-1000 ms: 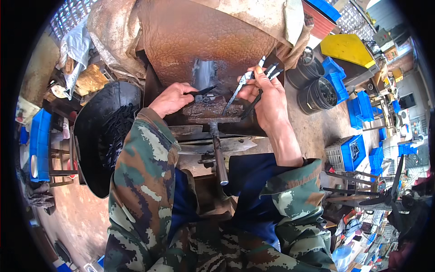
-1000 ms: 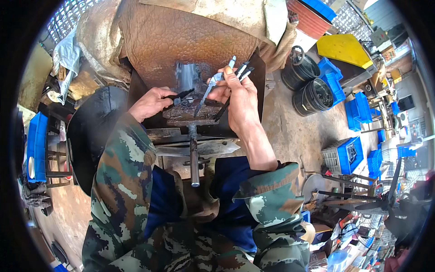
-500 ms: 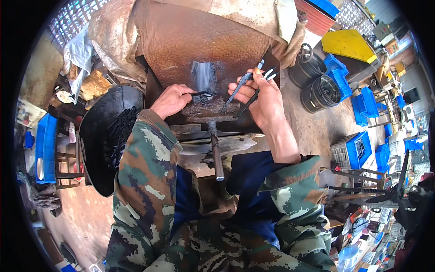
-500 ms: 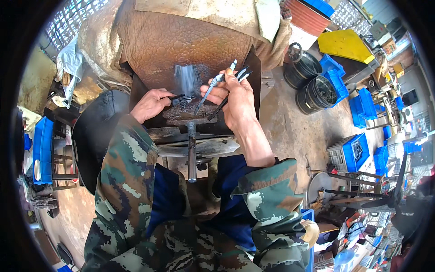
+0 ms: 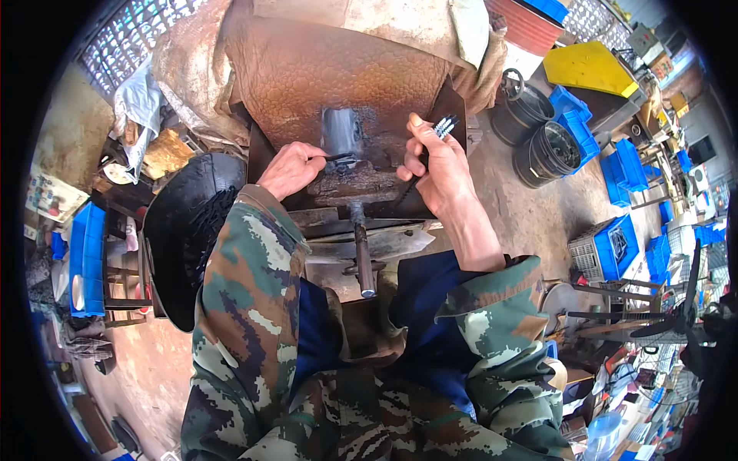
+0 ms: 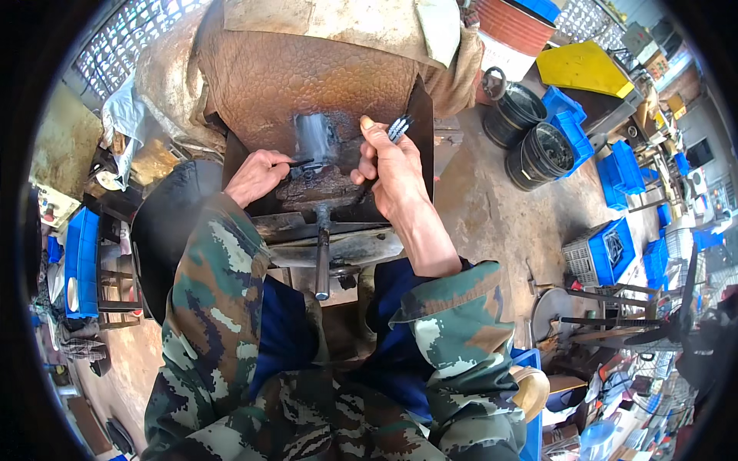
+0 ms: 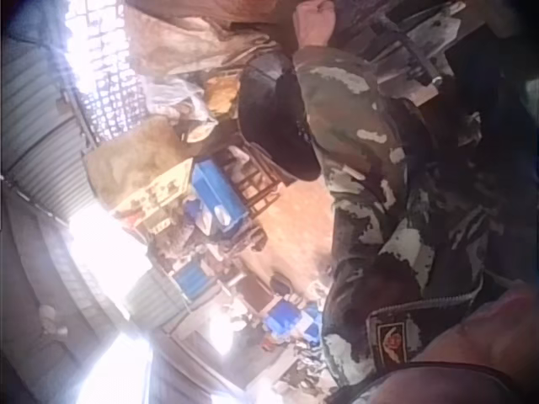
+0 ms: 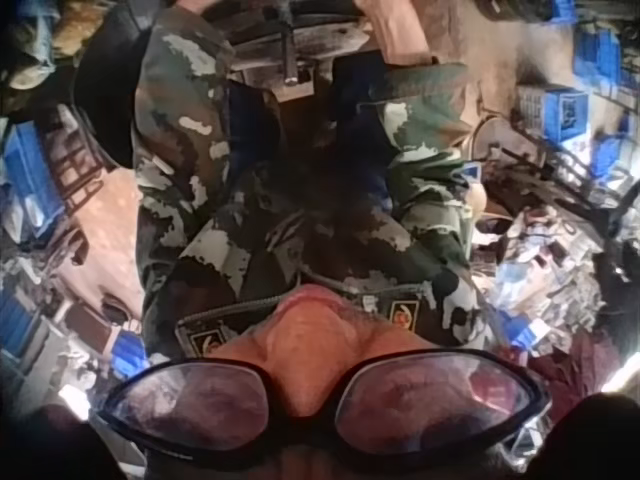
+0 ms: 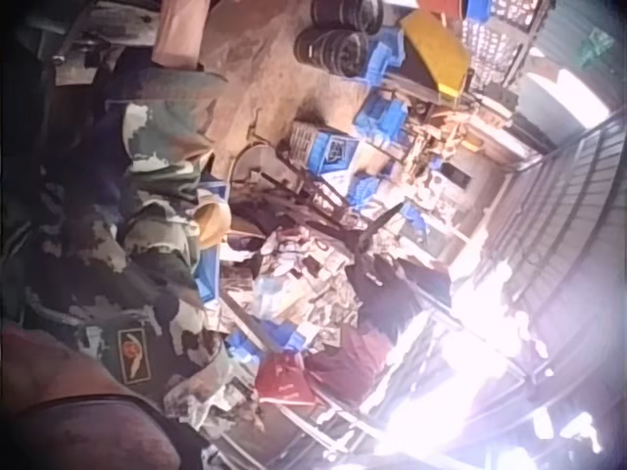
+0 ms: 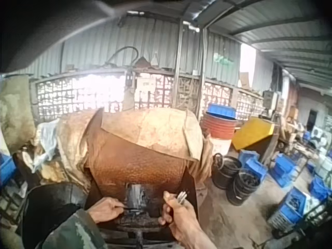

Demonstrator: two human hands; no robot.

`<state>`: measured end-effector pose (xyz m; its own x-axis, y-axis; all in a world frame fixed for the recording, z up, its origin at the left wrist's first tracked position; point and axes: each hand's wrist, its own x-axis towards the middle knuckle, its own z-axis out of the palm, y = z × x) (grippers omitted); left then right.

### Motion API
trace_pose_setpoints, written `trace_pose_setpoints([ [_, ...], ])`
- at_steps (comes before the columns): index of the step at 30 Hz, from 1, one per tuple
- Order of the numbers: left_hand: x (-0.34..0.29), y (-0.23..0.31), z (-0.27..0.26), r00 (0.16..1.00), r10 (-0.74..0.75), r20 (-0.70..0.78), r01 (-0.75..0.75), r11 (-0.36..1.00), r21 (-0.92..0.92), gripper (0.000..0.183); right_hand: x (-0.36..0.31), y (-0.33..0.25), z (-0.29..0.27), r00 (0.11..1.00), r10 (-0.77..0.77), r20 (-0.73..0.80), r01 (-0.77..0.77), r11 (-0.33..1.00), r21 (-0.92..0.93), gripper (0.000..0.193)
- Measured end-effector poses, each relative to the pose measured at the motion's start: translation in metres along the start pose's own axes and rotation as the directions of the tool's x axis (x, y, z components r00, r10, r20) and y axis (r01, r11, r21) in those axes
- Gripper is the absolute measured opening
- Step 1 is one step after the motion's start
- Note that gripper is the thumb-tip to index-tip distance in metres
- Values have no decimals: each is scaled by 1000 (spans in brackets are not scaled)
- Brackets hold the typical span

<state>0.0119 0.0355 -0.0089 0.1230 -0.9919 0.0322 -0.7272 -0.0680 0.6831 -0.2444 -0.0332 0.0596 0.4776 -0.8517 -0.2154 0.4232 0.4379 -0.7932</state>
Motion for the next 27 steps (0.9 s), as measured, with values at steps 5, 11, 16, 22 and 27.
trace_pose_setpoints([
  [5, 0, 9, -13, 986, -150, 78, 158, 981, -111, 30, -10, 7, 4, 999, -43, 9, 43, 937, -345, 23],
  [11, -1, -16, -21, 986, -160, -45, 154, 982, -113, 34, -39, 36, -8, 921, -93, 378, 381, 411, -828, 20],
  [16, -6, -22, -26, 979, -183, -93, 173, 979, -106, 37, -64, 55, -25, 695, 20, 719, 718, 34, -695, 31],
  [22, -9, -27, -19, 966, -181, -184, 151, 975, -165, 35, -79, 63, -22, 705, 142, 695, 705, -41, -708, 49],
  [27, -10, -23, -20, 939, -94, -331, 13, 971, -238, 33, -71, 63, -16, 663, 95, 742, 747, -17, -665, 44],
])
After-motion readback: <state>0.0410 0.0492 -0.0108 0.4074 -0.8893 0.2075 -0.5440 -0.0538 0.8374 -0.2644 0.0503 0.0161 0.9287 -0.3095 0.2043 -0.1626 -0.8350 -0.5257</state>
